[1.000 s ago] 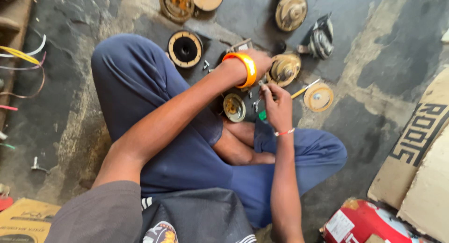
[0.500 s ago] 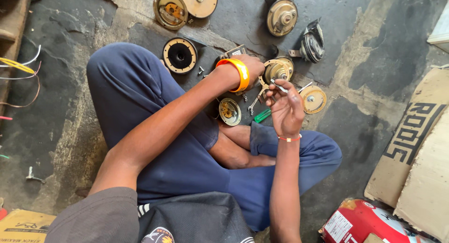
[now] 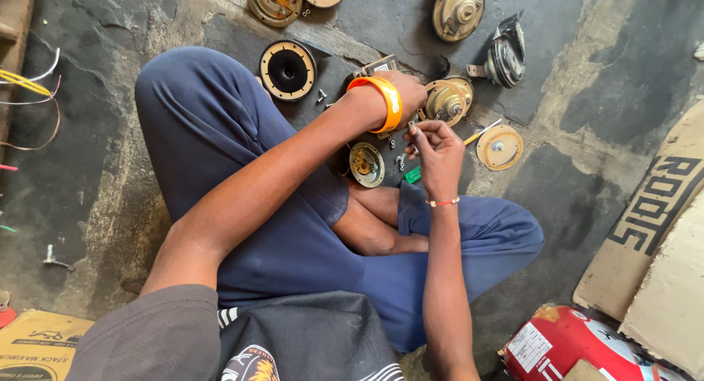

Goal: The person sits cross-legged on the floor and uses a small tool to adjust or clean a central component of a disassembled electromechanical device. Several similar parts and tools are scattered around the workspace.

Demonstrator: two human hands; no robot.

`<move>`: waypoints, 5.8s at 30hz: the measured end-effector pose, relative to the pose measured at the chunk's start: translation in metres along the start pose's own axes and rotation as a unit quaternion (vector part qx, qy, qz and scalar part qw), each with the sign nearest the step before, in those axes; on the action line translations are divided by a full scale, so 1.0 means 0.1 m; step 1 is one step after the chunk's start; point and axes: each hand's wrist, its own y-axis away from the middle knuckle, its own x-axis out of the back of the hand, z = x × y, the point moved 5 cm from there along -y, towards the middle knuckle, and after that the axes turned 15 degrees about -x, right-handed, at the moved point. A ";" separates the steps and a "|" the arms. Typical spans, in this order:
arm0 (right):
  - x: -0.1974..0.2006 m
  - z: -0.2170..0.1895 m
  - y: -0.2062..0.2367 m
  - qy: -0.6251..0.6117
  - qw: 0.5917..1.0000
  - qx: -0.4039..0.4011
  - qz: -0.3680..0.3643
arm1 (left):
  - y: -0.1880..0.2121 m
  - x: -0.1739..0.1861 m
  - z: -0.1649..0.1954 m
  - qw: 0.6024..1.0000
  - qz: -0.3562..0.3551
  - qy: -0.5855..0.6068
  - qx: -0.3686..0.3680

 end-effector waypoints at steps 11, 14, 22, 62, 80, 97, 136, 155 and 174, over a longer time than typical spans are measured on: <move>-0.04 0.19 -0.08 -0.003 0.998 -0.049 -0.035 | -0.04 -0.06 -0.10 0.999 -0.018 0.004 -0.038; -0.06 0.21 -0.09 0.035 0.997 -0.061 -0.039 | -0.07 -0.08 -0.10 0.999 0.002 0.000 -0.044; -0.06 0.16 -0.08 0.068 0.996 -0.030 -0.040 | -0.03 0.01 -0.06 0.999 -0.029 0.009 -0.018; -0.06 0.25 -0.11 0.043 0.996 -0.038 -0.074 | -0.11 -0.05 -0.13 1.000 -0.021 0.014 -0.019; 0.14 -0.01 0.03 0.097 0.990 0.040 0.096 | 0.14 0.24 0.07 1.000 -0.013 0.023 -0.012; -0.01 0.16 -0.06 0.019 0.999 -0.024 -0.039 | -0.01 0.08 -0.04 0.999 -0.021 -0.007 -0.028; -0.08 0.13 -0.06 0.074 0.997 -0.020 -0.012 | -0.08 0.04 -0.07 1.000 -0.003 -0.007 0.009; -0.08 0.18 -0.07 0.100 0.995 -0.005 -0.013 | -0.09 0.02 -0.06 0.999 -0.027 -0.001 0.019; -0.07 0.12 -0.02 0.172 0.983 0.055 0.016 | -0.10 0.00 -0.07 1.000 -0.017 0.010 0.007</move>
